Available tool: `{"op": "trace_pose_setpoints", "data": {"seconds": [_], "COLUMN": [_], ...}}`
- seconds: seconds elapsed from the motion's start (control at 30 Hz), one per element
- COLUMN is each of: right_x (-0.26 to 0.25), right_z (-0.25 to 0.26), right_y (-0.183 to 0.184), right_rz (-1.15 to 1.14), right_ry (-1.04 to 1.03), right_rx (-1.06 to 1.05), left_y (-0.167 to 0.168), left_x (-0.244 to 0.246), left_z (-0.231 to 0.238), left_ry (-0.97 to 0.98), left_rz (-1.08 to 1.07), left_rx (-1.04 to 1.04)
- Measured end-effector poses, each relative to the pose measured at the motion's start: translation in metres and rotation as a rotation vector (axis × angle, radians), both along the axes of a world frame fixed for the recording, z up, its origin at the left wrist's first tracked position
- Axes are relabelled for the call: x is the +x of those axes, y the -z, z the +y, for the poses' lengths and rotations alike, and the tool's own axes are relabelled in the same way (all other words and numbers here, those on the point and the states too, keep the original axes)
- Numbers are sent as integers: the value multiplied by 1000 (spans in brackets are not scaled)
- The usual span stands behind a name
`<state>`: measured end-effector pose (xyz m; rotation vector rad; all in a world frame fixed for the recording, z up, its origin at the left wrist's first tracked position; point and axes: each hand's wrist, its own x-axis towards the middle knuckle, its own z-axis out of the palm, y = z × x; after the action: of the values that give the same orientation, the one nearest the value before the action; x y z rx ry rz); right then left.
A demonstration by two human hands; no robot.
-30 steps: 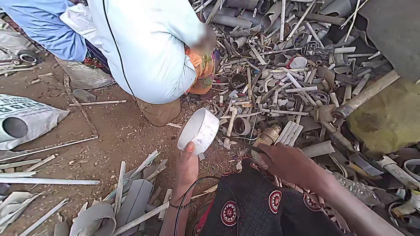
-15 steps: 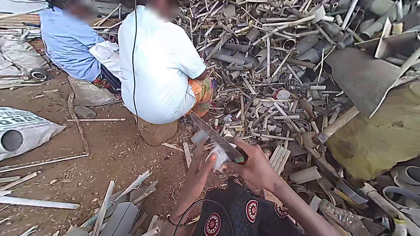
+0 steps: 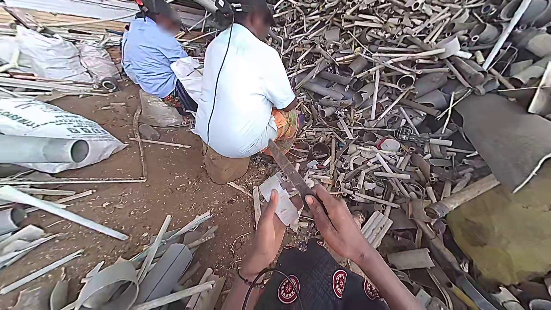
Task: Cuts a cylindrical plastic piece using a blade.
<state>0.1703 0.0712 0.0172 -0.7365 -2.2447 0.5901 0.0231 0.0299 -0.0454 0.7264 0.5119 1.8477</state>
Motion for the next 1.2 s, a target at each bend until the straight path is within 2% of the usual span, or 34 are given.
{"op": "trace_pose_setpoints", "data": {"seconds": [0.07, 0.13, 0.27, 0.4, 0.5, 0.57, 0.67, 0.77, 0.9, 0.97, 1.07, 1.2], "right_x": [-4, -9, -16, -21, -22, -24, -23, -22, -31, -34, -35, -39], "right_z": [-9, -19, -33, -34, -42, -48, -39, -27, -36, -39, -29, -33], "right_y": [9, 22, 36, 40, 40, 39, 39, 37, 43, 39, 35, 38], "right_rz": [-87, -188, -250, -283, -396, -480, -310, -205, -375, -447, -375, -451], "right_ry": [10, 47, 182, 313, 194, 146, 168, 215, 227, 198, 226, 225], "right_rx": [85, 127, 142, 63, -8, 54, 166, 107, 142, 75, -40, 61], "left_y": [-7, -2, 8, 6, 19, 24, 23, 27, 32, 36, 36, 38], "left_x": [3, 4, 2, 15, 17, 13, 12, 12, 9, 6, 6, 5], "left_z": [-1, 0, -3, -5, 1, 3, 4, 6, 11, 13, 12, 15], "left_ry": [-41, -61, -33, -80, -138, -100, -163, -279, -169, -136, -196, -157], "left_rz": [-121, -194, -201, -158, -128, -161, -116, -14, 5, -21, -15, -8], "left_rx": [-54, 9, 32, -111, -63, -27, 12, -31, 55, 30, 1, 1]}}
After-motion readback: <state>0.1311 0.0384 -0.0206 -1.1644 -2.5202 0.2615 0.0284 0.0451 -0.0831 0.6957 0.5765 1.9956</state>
